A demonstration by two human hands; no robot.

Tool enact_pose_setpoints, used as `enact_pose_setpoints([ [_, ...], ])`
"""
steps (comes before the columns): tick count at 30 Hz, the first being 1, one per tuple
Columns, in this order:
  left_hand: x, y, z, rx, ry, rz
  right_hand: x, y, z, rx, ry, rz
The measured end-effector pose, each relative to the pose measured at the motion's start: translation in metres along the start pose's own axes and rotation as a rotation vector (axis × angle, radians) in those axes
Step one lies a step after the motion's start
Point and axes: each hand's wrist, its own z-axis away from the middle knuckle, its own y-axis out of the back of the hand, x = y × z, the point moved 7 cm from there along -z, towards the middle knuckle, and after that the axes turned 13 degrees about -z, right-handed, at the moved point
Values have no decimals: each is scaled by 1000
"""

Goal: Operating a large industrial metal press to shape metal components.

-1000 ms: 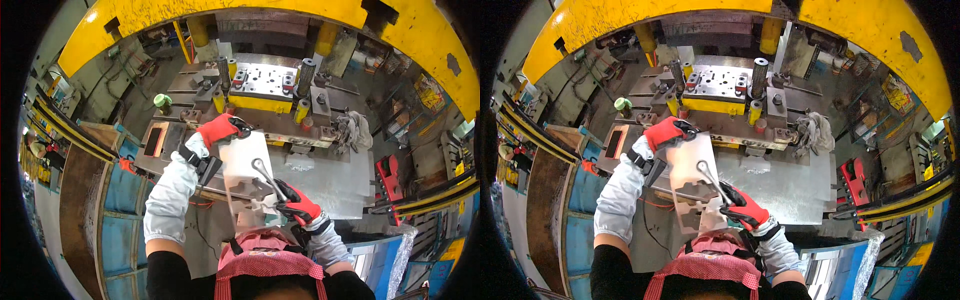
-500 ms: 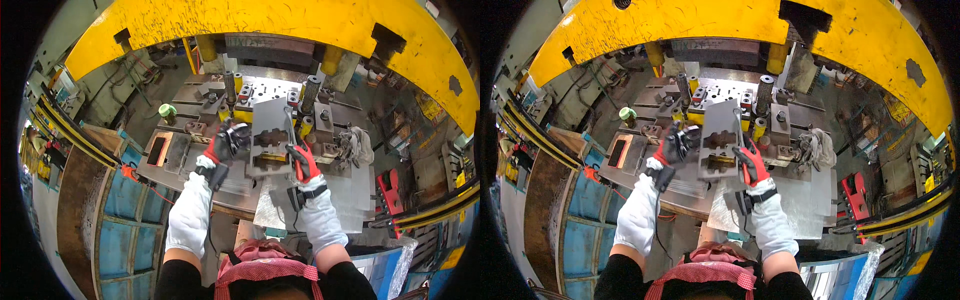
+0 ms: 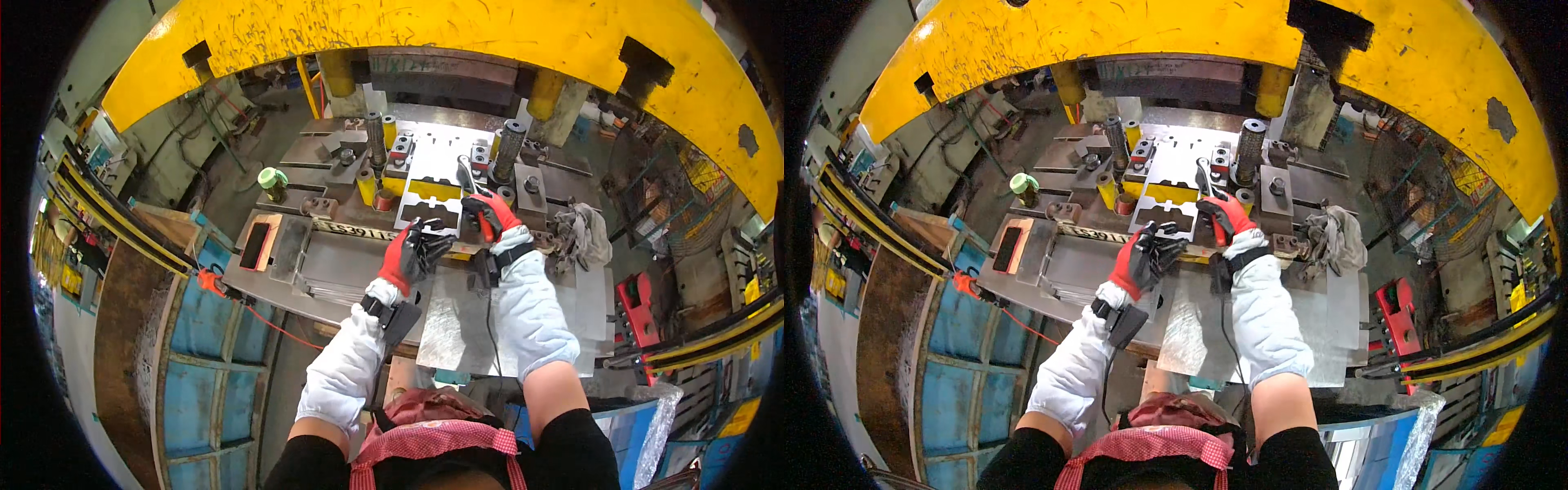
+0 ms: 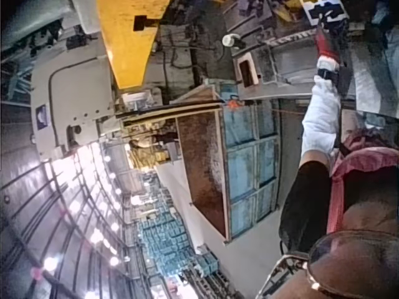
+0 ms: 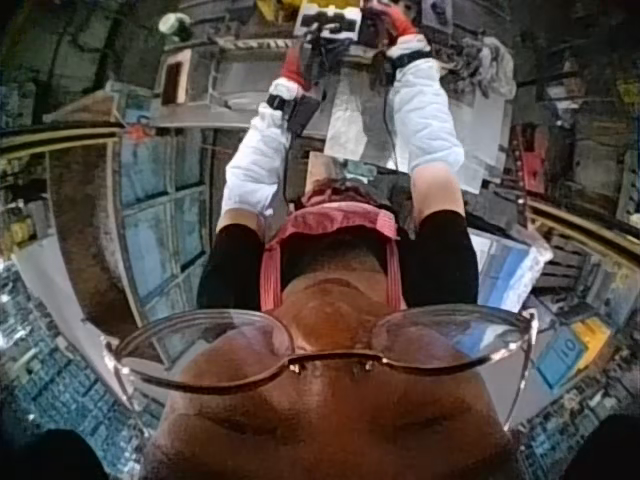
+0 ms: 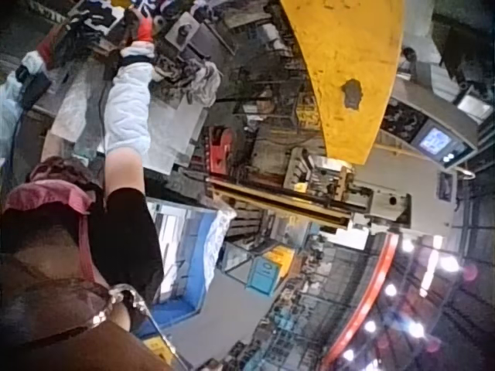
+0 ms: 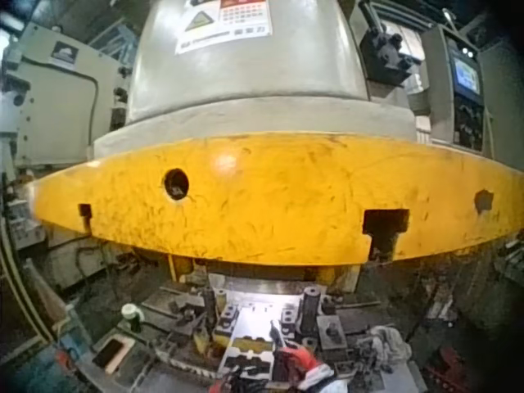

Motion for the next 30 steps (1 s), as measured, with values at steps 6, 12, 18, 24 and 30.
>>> enact_pose_setpoints([
  [6,-13,11,-24,52,-34,182,-9,31,-9,58,22,247],
  [12,-9,12,-22,319,-67,100,-10,3,83,172,136,-70],
  [18,-11,3,-11,362,-47,131,36,-2,236,382,-52,-270],
  [24,-12,11,-9,266,-48,151,67,21,284,538,-93,-238],
  [30,-12,17,-21,270,-14,248,85,50,277,683,104,-67],
])
